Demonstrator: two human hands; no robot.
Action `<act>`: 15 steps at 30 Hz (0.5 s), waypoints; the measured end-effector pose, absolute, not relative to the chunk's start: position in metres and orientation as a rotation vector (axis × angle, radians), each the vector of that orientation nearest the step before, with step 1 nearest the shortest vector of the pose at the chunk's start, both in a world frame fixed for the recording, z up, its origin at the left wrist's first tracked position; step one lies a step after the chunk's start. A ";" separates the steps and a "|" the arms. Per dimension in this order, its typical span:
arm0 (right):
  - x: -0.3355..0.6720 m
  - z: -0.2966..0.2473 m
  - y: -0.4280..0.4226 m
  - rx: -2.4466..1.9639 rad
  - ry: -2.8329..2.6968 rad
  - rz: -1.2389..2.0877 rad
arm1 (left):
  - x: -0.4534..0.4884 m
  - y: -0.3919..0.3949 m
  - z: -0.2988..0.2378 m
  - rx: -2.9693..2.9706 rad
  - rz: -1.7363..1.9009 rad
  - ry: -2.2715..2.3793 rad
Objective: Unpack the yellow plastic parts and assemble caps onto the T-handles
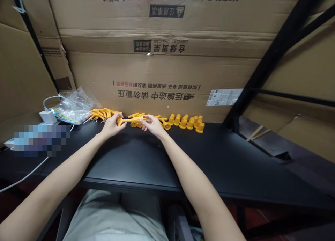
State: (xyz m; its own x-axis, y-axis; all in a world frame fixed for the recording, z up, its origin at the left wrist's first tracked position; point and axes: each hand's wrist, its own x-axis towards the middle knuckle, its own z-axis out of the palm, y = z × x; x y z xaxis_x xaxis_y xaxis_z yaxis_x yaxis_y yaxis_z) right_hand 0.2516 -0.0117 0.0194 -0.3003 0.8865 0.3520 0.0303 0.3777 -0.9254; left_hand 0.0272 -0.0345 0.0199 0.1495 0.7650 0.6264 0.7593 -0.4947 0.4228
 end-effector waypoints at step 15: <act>0.242 0.024 -0.023 -0.908 -1.495 1.111 | 0.028 -0.034 0.017 2.539 1.510 1.402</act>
State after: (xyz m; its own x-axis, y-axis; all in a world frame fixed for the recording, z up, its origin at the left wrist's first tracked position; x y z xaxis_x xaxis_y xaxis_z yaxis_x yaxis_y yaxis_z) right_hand 0.2421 -0.0234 0.0241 -0.1960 0.9383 0.2849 -0.0024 0.2901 -0.9570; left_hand 0.0282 -0.0335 0.0171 0.2094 0.6040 0.7689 0.7221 -0.6257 0.2949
